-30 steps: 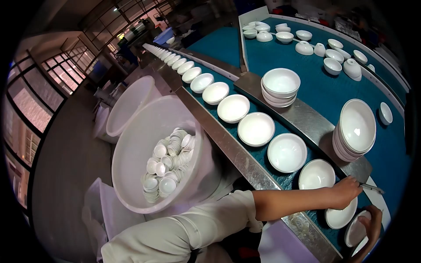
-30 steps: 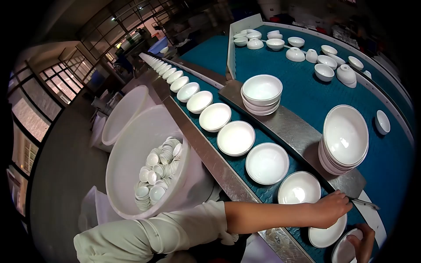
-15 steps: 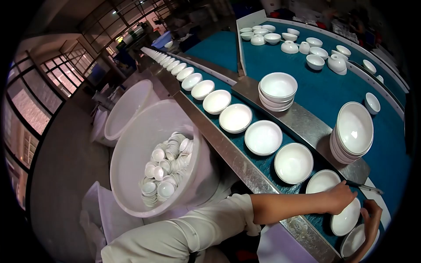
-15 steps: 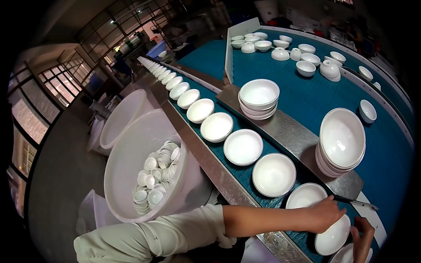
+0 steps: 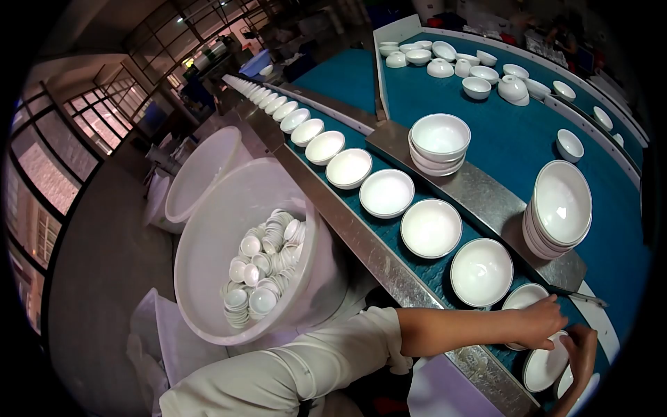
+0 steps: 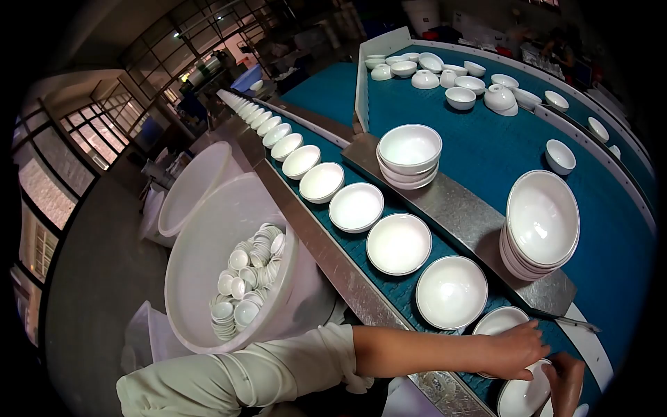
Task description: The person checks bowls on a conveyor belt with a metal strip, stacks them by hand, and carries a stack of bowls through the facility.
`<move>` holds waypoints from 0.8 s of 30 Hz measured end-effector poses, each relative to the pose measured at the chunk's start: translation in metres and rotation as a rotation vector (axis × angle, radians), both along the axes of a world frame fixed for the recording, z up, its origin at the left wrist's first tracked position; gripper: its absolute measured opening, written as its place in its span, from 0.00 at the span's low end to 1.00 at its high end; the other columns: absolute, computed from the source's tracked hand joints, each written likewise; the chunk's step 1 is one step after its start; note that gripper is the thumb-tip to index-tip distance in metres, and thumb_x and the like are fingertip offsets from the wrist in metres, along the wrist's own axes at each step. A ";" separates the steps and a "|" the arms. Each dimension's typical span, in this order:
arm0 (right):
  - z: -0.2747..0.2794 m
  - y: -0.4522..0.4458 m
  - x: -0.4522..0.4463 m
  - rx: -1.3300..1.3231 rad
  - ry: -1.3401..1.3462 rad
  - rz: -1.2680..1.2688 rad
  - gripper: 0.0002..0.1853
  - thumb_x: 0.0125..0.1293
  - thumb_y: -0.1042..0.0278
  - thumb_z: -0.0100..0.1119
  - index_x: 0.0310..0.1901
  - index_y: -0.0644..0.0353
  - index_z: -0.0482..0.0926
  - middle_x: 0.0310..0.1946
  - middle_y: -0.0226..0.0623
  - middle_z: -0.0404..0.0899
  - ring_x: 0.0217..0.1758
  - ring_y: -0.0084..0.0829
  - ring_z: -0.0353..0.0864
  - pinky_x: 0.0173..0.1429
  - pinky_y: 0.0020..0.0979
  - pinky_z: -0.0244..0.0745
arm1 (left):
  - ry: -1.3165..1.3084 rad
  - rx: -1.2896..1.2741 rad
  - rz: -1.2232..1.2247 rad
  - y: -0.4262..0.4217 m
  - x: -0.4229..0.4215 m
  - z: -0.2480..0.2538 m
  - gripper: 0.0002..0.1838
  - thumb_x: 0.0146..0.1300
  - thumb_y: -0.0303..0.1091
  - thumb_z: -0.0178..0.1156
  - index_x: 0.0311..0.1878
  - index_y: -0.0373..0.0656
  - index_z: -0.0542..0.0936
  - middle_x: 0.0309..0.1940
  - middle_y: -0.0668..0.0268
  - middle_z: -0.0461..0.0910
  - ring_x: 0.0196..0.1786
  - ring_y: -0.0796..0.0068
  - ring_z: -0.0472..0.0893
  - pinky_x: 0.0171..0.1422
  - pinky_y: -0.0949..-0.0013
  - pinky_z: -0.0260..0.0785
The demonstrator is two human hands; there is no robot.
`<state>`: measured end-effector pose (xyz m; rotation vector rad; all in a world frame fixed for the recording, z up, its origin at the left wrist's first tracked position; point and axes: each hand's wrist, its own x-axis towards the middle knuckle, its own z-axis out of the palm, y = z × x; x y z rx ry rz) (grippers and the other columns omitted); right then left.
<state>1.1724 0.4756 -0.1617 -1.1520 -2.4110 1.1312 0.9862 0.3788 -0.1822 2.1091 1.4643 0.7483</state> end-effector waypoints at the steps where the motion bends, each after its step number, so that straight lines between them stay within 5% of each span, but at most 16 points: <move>1: 0.012 -0.005 -0.009 0.005 -0.026 0.048 0.08 0.45 0.84 0.61 0.30 0.73 0.78 0.24 0.42 0.79 0.28 0.30 0.78 0.35 0.30 0.72 | -0.003 0.000 -0.003 0.003 0.001 -0.003 0.22 0.52 0.35 0.63 0.46 0.29 0.76 0.36 0.47 0.79 0.50 0.49 0.77 0.72 0.47 0.50; 7: 0.014 0.002 0.027 0.057 0.051 -0.049 0.08 0.48 0.84 0.60 0.33 0.74 0.78 0.27 0.49 0.81 0.30 0.36 0.82 0.40 0.31 0.76 | 0.238 -0.187 -0.003 0.011 0.020 0.010 0.26 0.50 0.24 0.56 0.56 0.27 0.72 0.37 0.47 0.80 0.47 0.51 0.78 0.72 0.48 0.51; 11: 0.014 0.015 0.048 0.155 0.015 0.022 0.12 0.50 0.82 0.62 0.39 0.72 0.78 0.37 0.50 0.81 0.41 0.43 0.81 0.50 0.36 0.75 | 0.225 -0.043 0.060 0.026 0.039 -0.009 0.20 0.49 0.23 0.56 0.49 0.30 0.75 0.39 0.48 0.79 0.49 0.51 0.76 0.69 0.50 0.55; 16: 0.017 0.045 0.064 0.214 0.246 -0.013 0.09 0.63 0.80 0.57 0.45 0.70 0.78 0.39 0.43 0.81 0.43 0.33 0.81 0.52 0.33 0.74 | 0.408 0.258 0.180 0.047 0.068 0.009 0.15 0.50 0.26 0.58 0.43 0.32 0.76 0.40 0.51 0.78 0.48 0.55 0.75 0.60 0.53 0.60; 19: 0.043 0.027 0.056 0.335 0.241 0.085 0.14 0.55 0.88 0.57 0.44 0.69 0.77 0.41 0.46 0.81 0.45 0.39 0.82 0.51 0.33 0.76 | 0.160 0.415 0.072 0.003 0.073 0.061 0.17 0.52 0.25 0.58 0.47 0.31 0.74 0.40 0.52 0.76 0.45 0.57 0.73 0.56 0.56 0.61; 21: 0.082 -0.009 0.051 0.329 0.251 0.163 0.14 0.54 0.85 0.61 0.44 0.67 0.78 0.43 0.47 0.81 0.48 0.41 0.81 0.51 0.33 0.77 | -0.002 0.414 0.075 -0.049 0.069 0.093 0.19 0.54 0.24 0.58 0.51 0.31 0.73 0.39 0.53 0.75 0.44 0.56 0.73 0.53 0.58 0.63; 24: 0.115 -0.036 0.054 0.463 0.305 0.250 0.16 0.55 0.79 0.65 0.47 0.62 0.80 0.44 0.41 0.82 0.47 0.40 0.81 0.50 0.34 0.77 | -0.083 0.266 0.241 -0.124 0.057 0.073 0.19 0.58 0.26 0.58 0.54 0.36 0.73 0.37 0.55 0.77 0.44 0.57 0.77 0.52 0.58 0.67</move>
